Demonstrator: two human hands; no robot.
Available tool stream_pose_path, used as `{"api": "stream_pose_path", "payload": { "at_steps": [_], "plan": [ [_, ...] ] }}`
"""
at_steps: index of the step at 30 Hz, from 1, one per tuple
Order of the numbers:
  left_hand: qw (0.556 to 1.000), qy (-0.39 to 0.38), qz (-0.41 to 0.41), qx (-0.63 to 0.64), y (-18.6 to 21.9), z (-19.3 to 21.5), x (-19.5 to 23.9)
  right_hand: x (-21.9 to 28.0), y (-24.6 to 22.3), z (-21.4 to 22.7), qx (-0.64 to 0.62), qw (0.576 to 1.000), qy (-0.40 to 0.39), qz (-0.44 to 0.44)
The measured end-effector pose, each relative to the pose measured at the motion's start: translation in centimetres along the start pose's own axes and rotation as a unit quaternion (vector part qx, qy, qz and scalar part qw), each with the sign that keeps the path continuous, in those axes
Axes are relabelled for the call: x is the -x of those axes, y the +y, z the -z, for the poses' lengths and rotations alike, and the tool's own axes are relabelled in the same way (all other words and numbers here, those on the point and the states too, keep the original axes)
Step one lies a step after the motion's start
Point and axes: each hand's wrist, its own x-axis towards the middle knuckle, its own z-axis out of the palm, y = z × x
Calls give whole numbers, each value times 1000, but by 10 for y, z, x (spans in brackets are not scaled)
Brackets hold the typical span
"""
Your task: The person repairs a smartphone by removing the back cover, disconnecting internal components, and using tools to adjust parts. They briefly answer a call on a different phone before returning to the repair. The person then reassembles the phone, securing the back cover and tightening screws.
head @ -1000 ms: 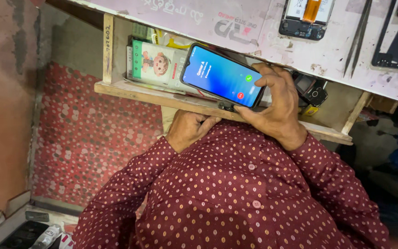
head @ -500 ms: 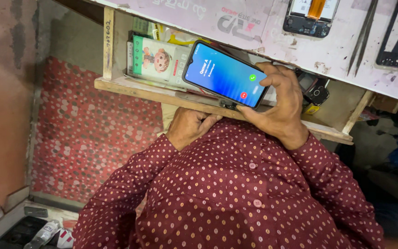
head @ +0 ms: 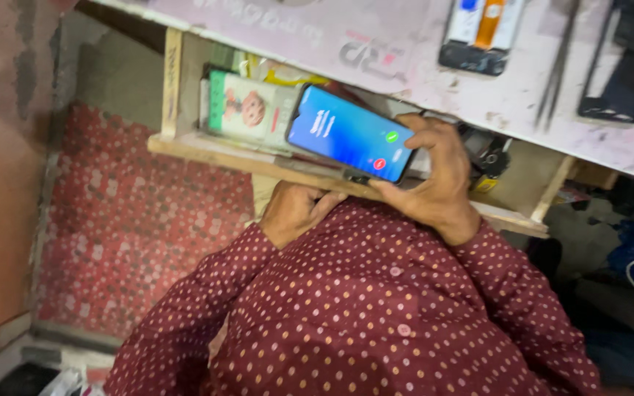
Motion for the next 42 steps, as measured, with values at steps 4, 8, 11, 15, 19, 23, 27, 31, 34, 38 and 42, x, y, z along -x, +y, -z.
{"api": "stream_pose_path", "payload": {
  "at_steps": [4,8,11,15,19,23,27,31,34,38,42],
  "plan": [
    [999,12,-20,25,8,3,-1,0,-3,1,1,1000,9,3],
    [998,-52,23,-29,18,10,-6,3,-5,8,-19,1000,11,10],
    [992,-114,34,-38,19,18,-4,20,-6,28,-56,997,34,48],
    [993,-84,-76,-13,15,11,-9,68,-9,75,37,983,177,-4],
    [997,-59,28,36,6,-9,-11,124,-6,119,124,938,312,-85],
    [996,-69,-6,59,-10,-18,-10,177,8,150,236,896,361,-109],
    [992,-109,65,12,-26,-17,-11,205,6,157,257,870,395,-147],
    [933,-153,236,-226,-23,-13,-12,206,3,157,273,866,394,-142],
    [977,-120,157,-85,-1,-15,-14,201,1,158,269,873,386,-130],
    [995,-80,16,-53,23,-14,-12,173,-9,138,-15,928,341,-151],
    [994,-35,-38,-94,7,-16,-14,122,-19,90,-236,939,103,-228]
  ]
}}
